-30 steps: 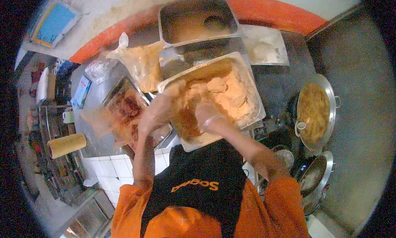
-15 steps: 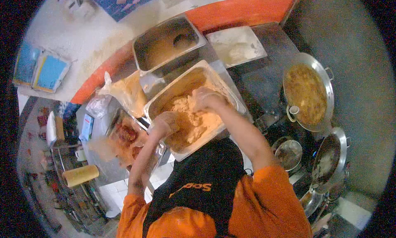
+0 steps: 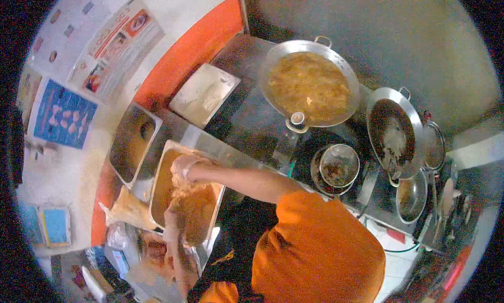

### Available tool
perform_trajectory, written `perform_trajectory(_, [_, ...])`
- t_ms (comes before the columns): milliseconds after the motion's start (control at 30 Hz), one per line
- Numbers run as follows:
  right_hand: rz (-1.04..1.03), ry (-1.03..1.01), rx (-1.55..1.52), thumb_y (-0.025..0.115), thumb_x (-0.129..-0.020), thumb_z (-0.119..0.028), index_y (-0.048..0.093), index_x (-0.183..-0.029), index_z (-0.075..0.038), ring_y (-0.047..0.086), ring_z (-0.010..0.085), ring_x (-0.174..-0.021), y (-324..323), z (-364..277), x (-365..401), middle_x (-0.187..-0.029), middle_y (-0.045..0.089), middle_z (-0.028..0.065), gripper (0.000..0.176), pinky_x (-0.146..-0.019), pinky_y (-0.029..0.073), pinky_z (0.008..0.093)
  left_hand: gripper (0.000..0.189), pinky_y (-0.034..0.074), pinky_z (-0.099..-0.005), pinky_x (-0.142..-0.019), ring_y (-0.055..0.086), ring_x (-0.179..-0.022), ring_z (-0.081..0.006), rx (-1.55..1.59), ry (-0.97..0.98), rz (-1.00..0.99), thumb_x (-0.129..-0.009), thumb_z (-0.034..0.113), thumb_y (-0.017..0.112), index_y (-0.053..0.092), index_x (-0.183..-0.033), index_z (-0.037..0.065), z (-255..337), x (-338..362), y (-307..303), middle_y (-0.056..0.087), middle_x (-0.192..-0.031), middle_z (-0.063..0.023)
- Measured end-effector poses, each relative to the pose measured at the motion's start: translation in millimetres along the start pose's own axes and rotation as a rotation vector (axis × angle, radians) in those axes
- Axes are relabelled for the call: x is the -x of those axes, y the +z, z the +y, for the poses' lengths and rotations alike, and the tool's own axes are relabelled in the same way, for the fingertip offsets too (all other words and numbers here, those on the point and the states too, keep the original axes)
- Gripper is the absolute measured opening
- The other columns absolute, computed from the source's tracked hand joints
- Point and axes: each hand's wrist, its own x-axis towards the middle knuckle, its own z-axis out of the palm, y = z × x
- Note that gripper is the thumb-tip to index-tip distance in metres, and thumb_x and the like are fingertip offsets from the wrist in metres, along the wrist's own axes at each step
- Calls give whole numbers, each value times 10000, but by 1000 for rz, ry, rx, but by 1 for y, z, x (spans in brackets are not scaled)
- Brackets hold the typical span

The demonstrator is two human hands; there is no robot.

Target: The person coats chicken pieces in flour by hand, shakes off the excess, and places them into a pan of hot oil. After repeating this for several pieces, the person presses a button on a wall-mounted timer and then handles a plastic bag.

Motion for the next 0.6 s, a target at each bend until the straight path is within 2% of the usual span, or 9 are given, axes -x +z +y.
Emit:
perform_trajectory(67, [126,-44,-129,723,-839,-264,771,-933,-96,736,380,-857,-6,25,1,-946,749,205,199,-782,581,494,413,576,-358,-842,701,-991,-250,45,109,-69,-1029,353,604,679,-1245,9,42,7,-1,720,-1144,-102])
perform_trajectory(133, [303,-143,-346,744,-850,-301,755,-970,-86,742,342,-841,-78,24,60,-954,759,184,246,-779,582,466,324,591,-340,-779,741,-917,-216,380,-44,-91,-918,143,713,702,-1235,79,46,-2,-6,767,-1016,-115])
perform_trajectory(200, [332,10,-720,754,-855,-292,737,-954,-92,730,264,-862,-133,32,103,-940,754,138,224,-803,566,424,344,584,-372,-847,737,-952,-258,262,54,-165,-935,195,701,689,-1260,83,58,-22,-13,758,-1061,-118])
perform_trajectory(367, [520,295,-86,762,-867,-287,728,-1052,-103,693,234,-964,-250,162,194,-1013,733,85,262,-843,540,380,370,569,-392,-883,722,-995,-266,-86,359,-135,-952,253,671,681,-1269,63,170,-41,7,749,-1112,-116])
perform_trajectory(400, [565,364,-106,752,-869,-279,725,-1045,-105,691,244,-965,-266,193,211,-1020,729,87,250,-840,541,394,377,566,-396,-890,719,-1003,-267,-179,437,-139,-955,265,665,679,-1270,59,195,-49,16,747,-1122,-116])
perform_trajectory(433, [749,219,-543,733,-884,-316,721,-1025,-79,695,279,-982,-254,261,228,-1044,734,104,276,-843,546,419,385,563,-400,-898,715,-1012,-269,-289,529,-148,-958,277,660,678,-1272,55,219,-56,29,745,-1132,-115])
perform_trajectory(500, [819,368,352,700,-884,-440,710,-1069,-96,701,312,-966,-269,380,247,-1029,735,132,391,-898,551,457,402,557,-408,-912,709,-1029,-272,-480,728,-184,-965,300,648,675,-1276,47,271,-72,62,741,-1152,-115])
perform_trajectory(533, [827,360,357,700,-884,-440,710,-1069,-96,701,312,-966,-287,386,250,-1029,735,132,391,-898,551,457,411,554,-411,-920,706,-1037,-274,-557,826,-212,-968,312,642,673,-1278,43,296,-81,80,739,-1162,-114])
perform_trajectory(600, [561,709,542,685,-899,-424,703,-1110,-82,696,365,-1011,-317,396,263,-1081,736,154,402,-934,550,480,430,547,-419,-934,700,-1055,-277,-667,1001,-273,-975,335,630,670,-1281,36,338,-100,125,735,-1183,-113])
